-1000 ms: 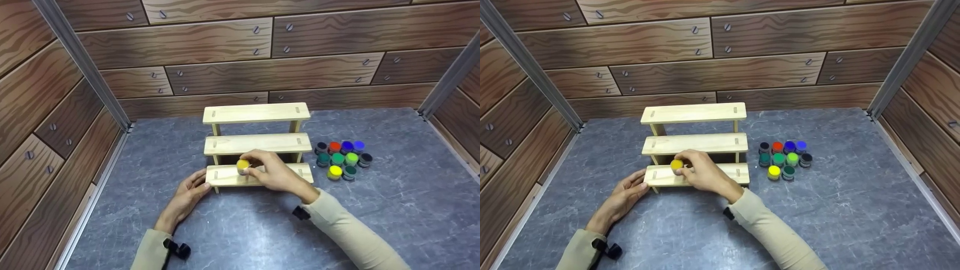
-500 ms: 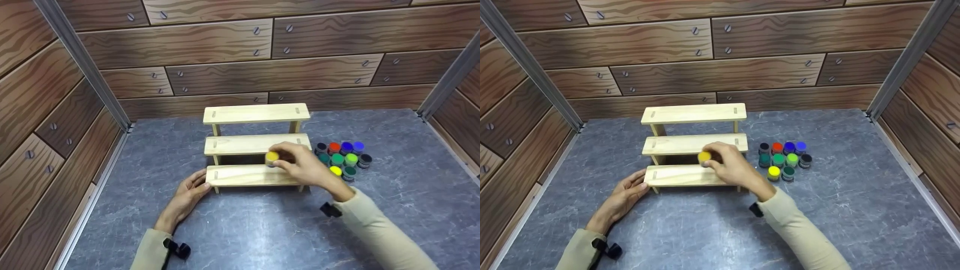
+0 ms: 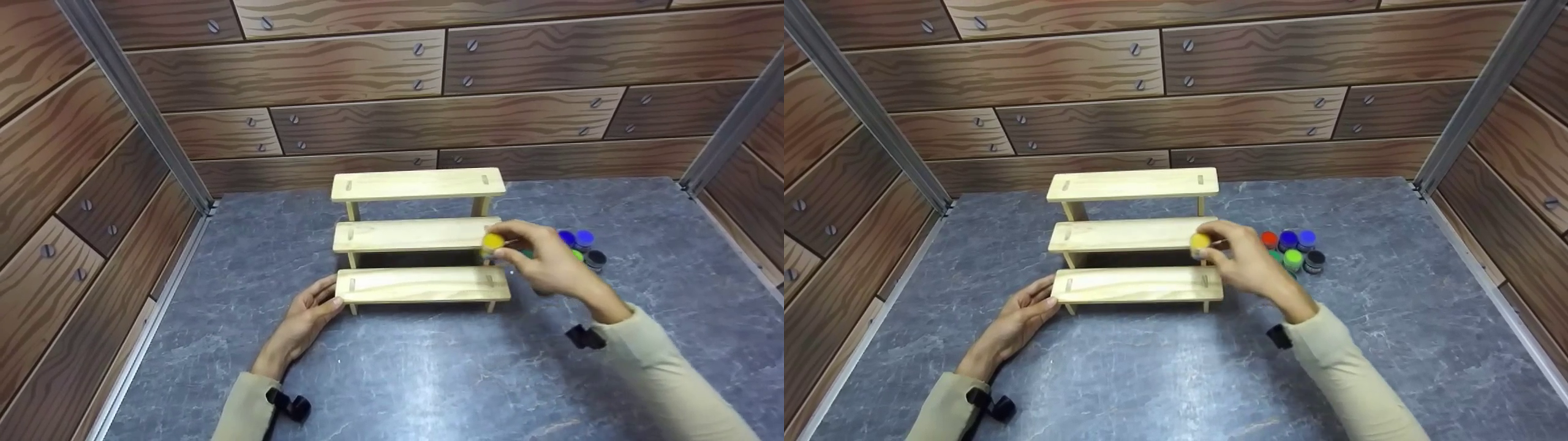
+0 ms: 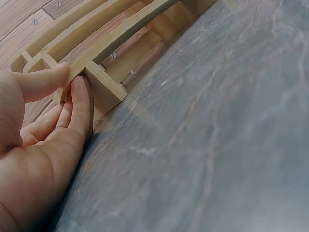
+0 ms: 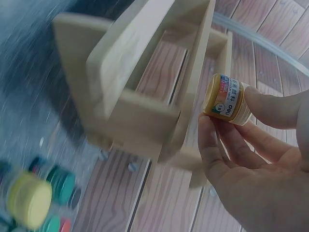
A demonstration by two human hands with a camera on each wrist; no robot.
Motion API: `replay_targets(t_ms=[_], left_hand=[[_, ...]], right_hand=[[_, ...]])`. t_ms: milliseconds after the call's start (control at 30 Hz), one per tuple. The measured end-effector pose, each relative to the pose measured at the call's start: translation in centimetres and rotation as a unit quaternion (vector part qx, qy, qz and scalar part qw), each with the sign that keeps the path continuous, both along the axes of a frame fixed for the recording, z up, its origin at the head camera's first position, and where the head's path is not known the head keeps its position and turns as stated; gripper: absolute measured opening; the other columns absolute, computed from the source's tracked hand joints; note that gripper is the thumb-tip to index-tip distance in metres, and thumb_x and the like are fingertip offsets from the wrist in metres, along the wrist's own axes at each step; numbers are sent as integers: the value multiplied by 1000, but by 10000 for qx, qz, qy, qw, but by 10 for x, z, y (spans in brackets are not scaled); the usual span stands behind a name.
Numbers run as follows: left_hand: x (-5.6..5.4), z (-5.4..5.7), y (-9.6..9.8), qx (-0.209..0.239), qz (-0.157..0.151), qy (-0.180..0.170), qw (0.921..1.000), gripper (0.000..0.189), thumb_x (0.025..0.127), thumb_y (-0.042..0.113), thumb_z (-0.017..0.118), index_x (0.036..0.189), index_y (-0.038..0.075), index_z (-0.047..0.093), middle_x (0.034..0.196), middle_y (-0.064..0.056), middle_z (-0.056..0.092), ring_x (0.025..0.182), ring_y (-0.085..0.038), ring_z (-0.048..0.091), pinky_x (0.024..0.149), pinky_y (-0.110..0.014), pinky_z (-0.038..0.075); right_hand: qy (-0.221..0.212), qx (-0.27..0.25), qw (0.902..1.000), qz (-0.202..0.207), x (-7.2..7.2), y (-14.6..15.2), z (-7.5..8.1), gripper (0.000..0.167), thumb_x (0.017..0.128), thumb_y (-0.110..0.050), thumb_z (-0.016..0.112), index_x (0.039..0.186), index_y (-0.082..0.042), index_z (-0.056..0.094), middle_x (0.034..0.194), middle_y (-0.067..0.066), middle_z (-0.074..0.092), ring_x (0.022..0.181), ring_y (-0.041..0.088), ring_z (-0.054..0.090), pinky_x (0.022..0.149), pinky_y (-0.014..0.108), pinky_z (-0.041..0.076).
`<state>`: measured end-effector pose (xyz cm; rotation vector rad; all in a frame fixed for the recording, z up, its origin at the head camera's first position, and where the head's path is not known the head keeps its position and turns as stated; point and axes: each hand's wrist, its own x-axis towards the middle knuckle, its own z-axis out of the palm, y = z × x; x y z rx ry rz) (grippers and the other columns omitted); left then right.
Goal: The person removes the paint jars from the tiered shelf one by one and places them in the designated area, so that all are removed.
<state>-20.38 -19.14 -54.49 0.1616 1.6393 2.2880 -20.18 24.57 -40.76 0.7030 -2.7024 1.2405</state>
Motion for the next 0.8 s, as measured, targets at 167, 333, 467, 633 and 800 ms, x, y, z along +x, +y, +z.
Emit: replay_targets(t_ms=[167,333,467,633,800], left_hand=[[1,0,1,-14,6,-8,10000,72,102,-5,61,163,-11,24,165,-33,31,132,-20,59,115,-29,52],[1,0,0,-63,-12,11,10000,71,102,-4,61,163,-10,25,166,-33,30,134,-21,58,115,-29,52],[0,0,0,-143,-73,22,9999,71,103,-2,62,164,-8,24,167,-32,30,135,-21,58,115,-29,52],[0,0,-1,-187,-66,9,9998,71,104,-1,62,164,-8,25,166,-32,32,132,-19,60,112,-28,53],[-1,0,-1,-192,-55,12,9998,71,103,-1,62,164,-8,26,165,-32,33,131,-18,61,112,-28,53]], right_hand=[[78,60,9997,-245,4,23,3,38,102,-3,70,138,6,65,128,23,72,114,37,71,102,21,58],[167,133,9984,-528,7,45,4,37,102,-4,70,138,4,66,127,24,72,108,26,71,91,4,52],[156,138,9974,-685,9,61,3,36,103,-2,68,138,6,65,128,26,71,104,5,68,89,3,52],[39,151,9964,-838,12,83,-2,36,105,-3,65,140,5,64,130,28,69,98,-11,63,83,5,55],[-2,151,9950,-987,14,104,-15,36,106,-4,64,141,6,62,131,29,67,103,-9,63,84,3,53]])
